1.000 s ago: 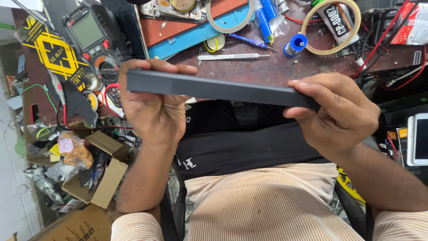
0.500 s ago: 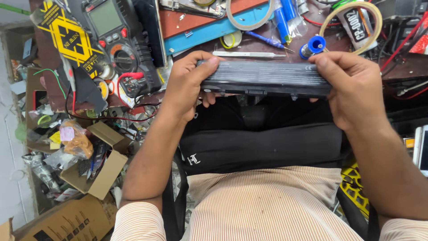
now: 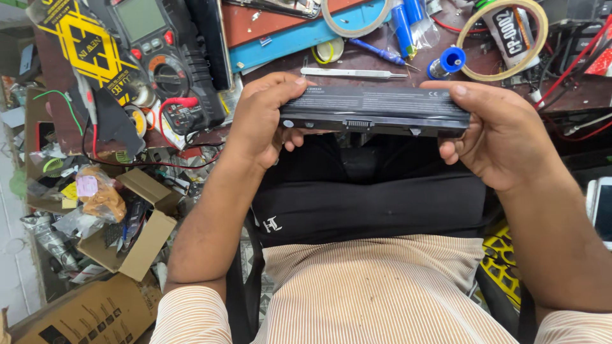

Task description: The person wraps white tape around a row of 18650 lithium cells in a battery pack holder, pressing the tape down with a metal rod. They then place a black laptop battery casing over the cells, align it, and use a soldering iron to solder the pack's terminals while holding the casing steady.

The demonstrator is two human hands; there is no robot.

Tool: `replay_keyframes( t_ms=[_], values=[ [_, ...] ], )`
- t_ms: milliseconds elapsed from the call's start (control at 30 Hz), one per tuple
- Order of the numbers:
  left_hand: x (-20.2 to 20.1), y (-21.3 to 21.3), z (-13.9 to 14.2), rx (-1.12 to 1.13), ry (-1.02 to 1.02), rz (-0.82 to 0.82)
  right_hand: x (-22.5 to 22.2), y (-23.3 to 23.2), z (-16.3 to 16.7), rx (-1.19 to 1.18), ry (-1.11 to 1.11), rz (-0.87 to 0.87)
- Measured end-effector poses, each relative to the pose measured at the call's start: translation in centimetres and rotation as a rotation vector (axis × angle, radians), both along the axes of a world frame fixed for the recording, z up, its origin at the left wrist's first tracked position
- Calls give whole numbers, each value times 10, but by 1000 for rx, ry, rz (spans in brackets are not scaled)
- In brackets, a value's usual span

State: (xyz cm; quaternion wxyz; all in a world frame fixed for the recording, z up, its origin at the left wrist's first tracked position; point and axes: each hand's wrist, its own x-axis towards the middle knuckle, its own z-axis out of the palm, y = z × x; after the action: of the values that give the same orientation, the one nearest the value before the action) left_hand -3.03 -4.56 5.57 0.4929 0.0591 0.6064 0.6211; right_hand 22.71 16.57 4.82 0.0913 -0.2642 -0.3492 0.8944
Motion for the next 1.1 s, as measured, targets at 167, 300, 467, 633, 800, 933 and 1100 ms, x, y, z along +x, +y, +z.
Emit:
replay_keyframes(
  t_ms=[167, 300, 467, 633, 800, 933, 1100],
  values=[
    [0, 2, -1, -43, -27, -27, -2, 0, 2, -121, -12, -29],
    [1, 4, 6, -39, 51, -106, -7, -4, 2, -61, -46, -43],
    [31, -1, 21, 104, 1532, -126, -11, -10, -3, 39, -155, -43],
    [63, 7, 6, 232, 1972, -293, -19, -20, -26, -75, -241, -15],
    [57, 15, -24, 252, 1961, -390, -31, -21, -43, -258, -134, 67],
    [48, 18, -37, 305, 1970, -302, -36, -24, -27, 366, -427, 104],
    [43, 22, -47, 255, 2060, -286, -33, -27, 3, 1746, -80, 70]
  ],
)
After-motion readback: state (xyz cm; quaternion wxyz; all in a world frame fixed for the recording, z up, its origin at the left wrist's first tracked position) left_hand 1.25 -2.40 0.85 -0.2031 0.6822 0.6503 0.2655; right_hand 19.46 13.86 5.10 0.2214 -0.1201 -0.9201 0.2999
